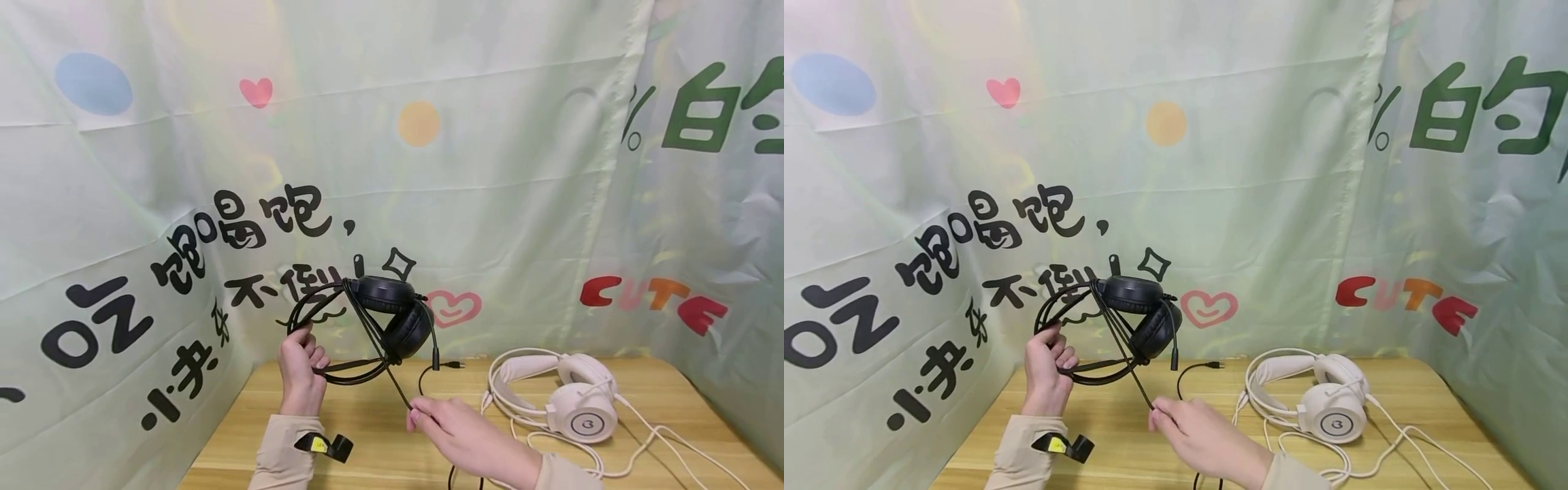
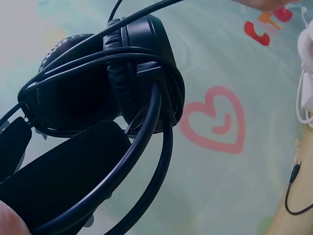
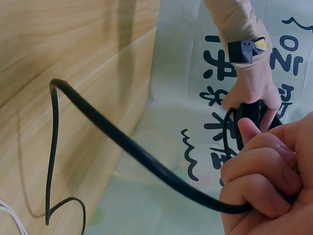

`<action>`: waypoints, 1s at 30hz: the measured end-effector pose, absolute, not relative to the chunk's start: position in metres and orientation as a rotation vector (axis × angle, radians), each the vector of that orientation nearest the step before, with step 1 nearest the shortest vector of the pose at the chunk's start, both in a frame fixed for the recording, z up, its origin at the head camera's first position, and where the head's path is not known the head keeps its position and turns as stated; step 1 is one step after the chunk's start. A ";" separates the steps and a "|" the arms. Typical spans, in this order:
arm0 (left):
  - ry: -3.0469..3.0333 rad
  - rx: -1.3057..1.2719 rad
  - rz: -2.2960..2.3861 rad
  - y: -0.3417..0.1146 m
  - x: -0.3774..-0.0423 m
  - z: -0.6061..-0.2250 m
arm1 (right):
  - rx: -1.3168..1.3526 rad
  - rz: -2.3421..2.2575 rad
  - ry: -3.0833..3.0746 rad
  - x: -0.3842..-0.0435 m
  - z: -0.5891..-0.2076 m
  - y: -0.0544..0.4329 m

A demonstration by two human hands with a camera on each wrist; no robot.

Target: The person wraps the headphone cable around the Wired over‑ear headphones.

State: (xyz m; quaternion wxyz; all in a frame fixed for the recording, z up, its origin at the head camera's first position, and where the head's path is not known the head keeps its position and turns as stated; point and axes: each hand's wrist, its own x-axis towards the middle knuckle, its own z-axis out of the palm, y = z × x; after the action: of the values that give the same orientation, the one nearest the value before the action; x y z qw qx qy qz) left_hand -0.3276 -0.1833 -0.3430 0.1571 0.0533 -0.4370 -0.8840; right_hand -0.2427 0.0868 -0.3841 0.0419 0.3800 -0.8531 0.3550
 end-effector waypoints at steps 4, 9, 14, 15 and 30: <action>-1.214 0.139 -2.554 -0.183 -0.327 -0.340 | 1.155 1.080 -2.606 -0.244 -0.386 0.088; -1.188 0.144 -2.560 -0.185 -0.327 -0.338 | 1.159 1.064 -2.605 -0.243 -0.387 0.090; -1.189 0.150 -2.554 -0.186 -0.326 -0.337 | 1.155 1.097 -2.617 -0.244 -0.387 0.090; -1.188 0.150 -2.555 -0.186 -0.326 -0.337 | 1.154 1.104 -2.622 -0.244 -0.387 0.090; -1.149 0.136 -2.636 -0.186 -0.326 -0.338 | 1.152 1.129 -2.653 -0.248 -0.394 0.092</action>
State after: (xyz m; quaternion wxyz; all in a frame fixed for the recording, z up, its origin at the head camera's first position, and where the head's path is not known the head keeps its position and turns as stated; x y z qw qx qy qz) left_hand -0.3260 -0.1862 -0.3378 0.1309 0.0470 -0.3958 -0.9077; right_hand -0.2484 0.0917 -0.3938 0.0181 0.3710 -0.8543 0.3636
